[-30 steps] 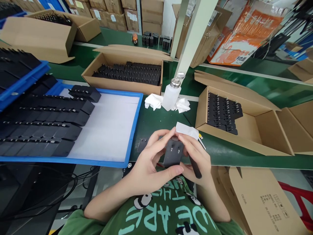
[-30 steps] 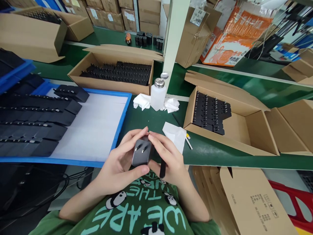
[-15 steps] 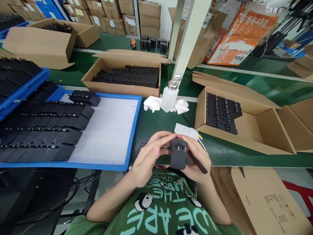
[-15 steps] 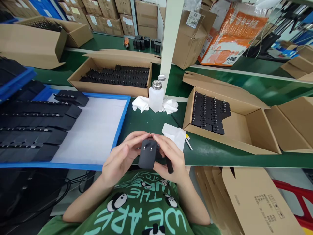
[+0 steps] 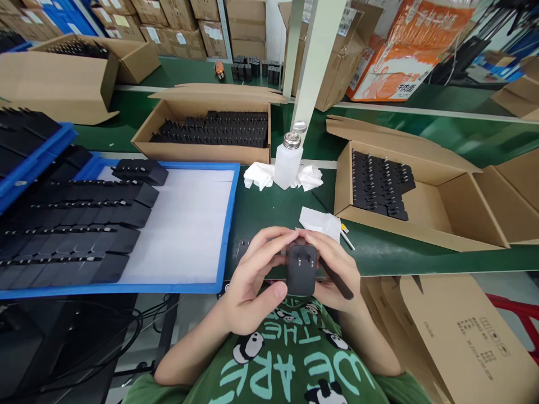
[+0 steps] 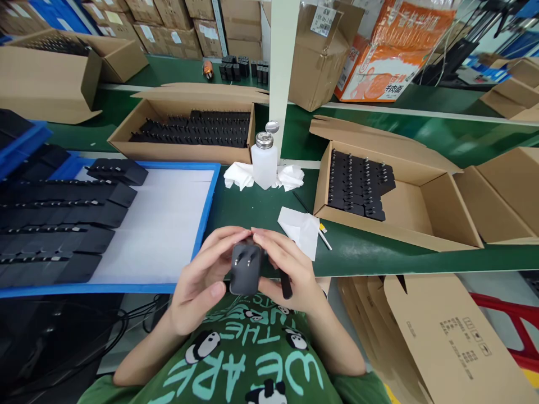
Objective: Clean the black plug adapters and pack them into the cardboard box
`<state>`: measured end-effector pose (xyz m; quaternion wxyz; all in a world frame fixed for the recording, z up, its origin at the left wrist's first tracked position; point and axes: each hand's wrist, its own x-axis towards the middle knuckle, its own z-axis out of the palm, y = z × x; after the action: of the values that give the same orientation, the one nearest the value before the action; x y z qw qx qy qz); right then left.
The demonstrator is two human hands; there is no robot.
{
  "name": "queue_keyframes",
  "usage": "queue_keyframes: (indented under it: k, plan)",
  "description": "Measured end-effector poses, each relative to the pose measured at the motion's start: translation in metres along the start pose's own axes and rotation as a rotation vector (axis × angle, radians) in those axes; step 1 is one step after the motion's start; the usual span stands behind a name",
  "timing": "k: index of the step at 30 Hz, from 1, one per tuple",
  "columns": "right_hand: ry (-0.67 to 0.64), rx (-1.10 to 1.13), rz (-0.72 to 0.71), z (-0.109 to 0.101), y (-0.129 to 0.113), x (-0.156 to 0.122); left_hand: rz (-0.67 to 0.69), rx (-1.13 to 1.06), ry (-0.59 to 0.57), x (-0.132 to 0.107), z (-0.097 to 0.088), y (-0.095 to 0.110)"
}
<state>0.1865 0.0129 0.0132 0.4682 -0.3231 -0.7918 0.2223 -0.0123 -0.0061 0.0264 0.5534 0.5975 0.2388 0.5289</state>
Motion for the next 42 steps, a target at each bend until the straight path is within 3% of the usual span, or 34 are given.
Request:
queue_keyframes:
  k: [11,16,19,22,25,27,30,32,36,39,42]
  plan:
    - [-0.043,0.076,0.029,0.0,-0.017,0.011,-0.01,0.186,0.026,-0.01,-0.003,0.009]
    - [-0.121,0.049,0.011,0.004,-0.021,0.013,-0.016,0.256,0.039,-0.012,-0.008,0.011]
    - [-0.239,0.012,-0.035,0.001,-0.02,0.02,-0.01,0.31,0.1,-0.014,-0.015,0.01]
    - [-0.312,-0.119,0.117,-0.013,-0.002,0.034,-0.002,0.363,0.265,-0.022,-0.033,0.006]
    - [-0.306,-0.32,0.392,-0.026,0.037,0.052,-0.08,0.483,0.455,-0.035,-0.059,0.001]
    - [-0.39,-0.382,0.477,-0.026,0.069,0.064,-0.189,0.578,0.495,-0.044,-0.076,-0.001]
    - [-0.541,-0.383,0.524,-0.016,0.104,0.077,-0.32,0.75,0.395,-0.054,-0.095,0.001]
    - [-0.598,-0.377,0.533,-0.009,0.11,0.081,-0.366,0.844,0.303,-0.057,-0.103,0.004]
    - [-0.605,-0.333,0.48,-0.003,0.077,0.075,-0.44,0.947,0.158,-0.058,-0.11,0.012]
    - [-0.656,-0.289,0.301,0.005,0.04,0.058,-0.462,0.967,0.032,-0.054,-0.111,0.011]
    - [-0.686,-0.351,0.128,0.021,0.022,0.036,-0.474,0.948,-0.051,-0.047,-0.108,0.004]
